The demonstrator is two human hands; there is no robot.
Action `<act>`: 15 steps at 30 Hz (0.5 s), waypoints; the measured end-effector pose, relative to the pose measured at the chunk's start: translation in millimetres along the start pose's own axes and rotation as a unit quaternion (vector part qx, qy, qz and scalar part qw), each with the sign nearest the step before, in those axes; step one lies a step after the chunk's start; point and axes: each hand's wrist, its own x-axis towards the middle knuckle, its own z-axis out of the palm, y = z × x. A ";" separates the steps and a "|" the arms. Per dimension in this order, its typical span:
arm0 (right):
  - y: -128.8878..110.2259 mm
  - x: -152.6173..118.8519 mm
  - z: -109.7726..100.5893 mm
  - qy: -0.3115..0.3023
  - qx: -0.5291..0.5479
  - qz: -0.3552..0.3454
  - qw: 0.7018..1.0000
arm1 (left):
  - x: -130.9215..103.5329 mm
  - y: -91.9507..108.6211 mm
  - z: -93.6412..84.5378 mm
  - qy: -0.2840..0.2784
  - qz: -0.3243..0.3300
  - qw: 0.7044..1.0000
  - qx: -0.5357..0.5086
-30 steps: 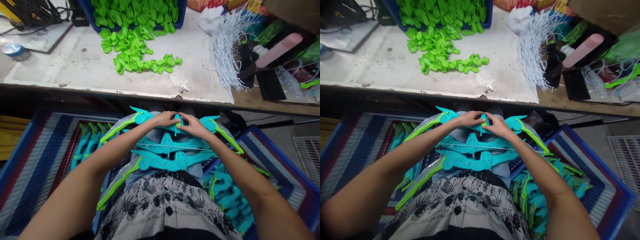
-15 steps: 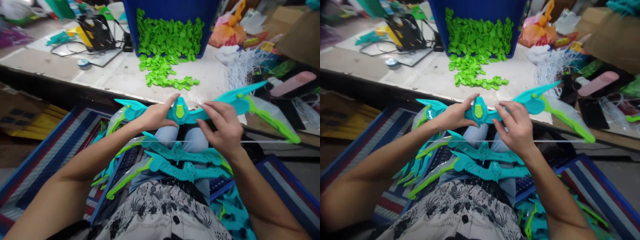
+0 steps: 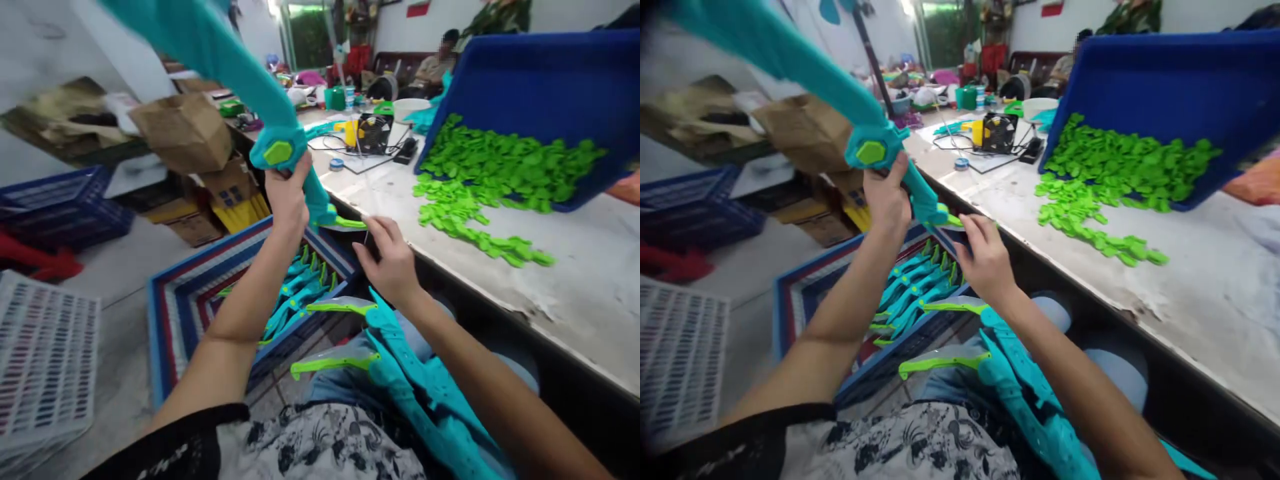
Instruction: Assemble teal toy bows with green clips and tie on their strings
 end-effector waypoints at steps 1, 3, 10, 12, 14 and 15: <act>-7.5 10.8 16.4 -0.014 -0.035 -0.018 0.999 | -3.6 1.0 -7.5 0.020 -0.041 0.999 -0.030; -18.6 27.0 46.6 -0.062 -0.110 -0.027 0.992 | -20.9 1.5 -26.4 0.044 -0.122 0.988 -0.082; -8.9 26.2 101.6 -0.325 -0.199 -0.067 0.922 | -98.8 24.2 -145.4 -0.088 -0.270 0.935 0.211; 2.2 23.1 108.9 -0.379 -0.195 -0.118 0.897 | -97.2 34.4 -182.8 -0.088 -0.143 0.907 0.386; 11.1 21.3 120.4 -0.422 -0.179 -0.167 0.873 | -85.0 31.7 -213.5 -0.159 -0.079 0.854 0.489; 14.2 20.4 128.0 -0.441 -0.168 -0.189 0.861 | -78.4 23.4 -225.9 -0.226 -0.097 0.828 0.504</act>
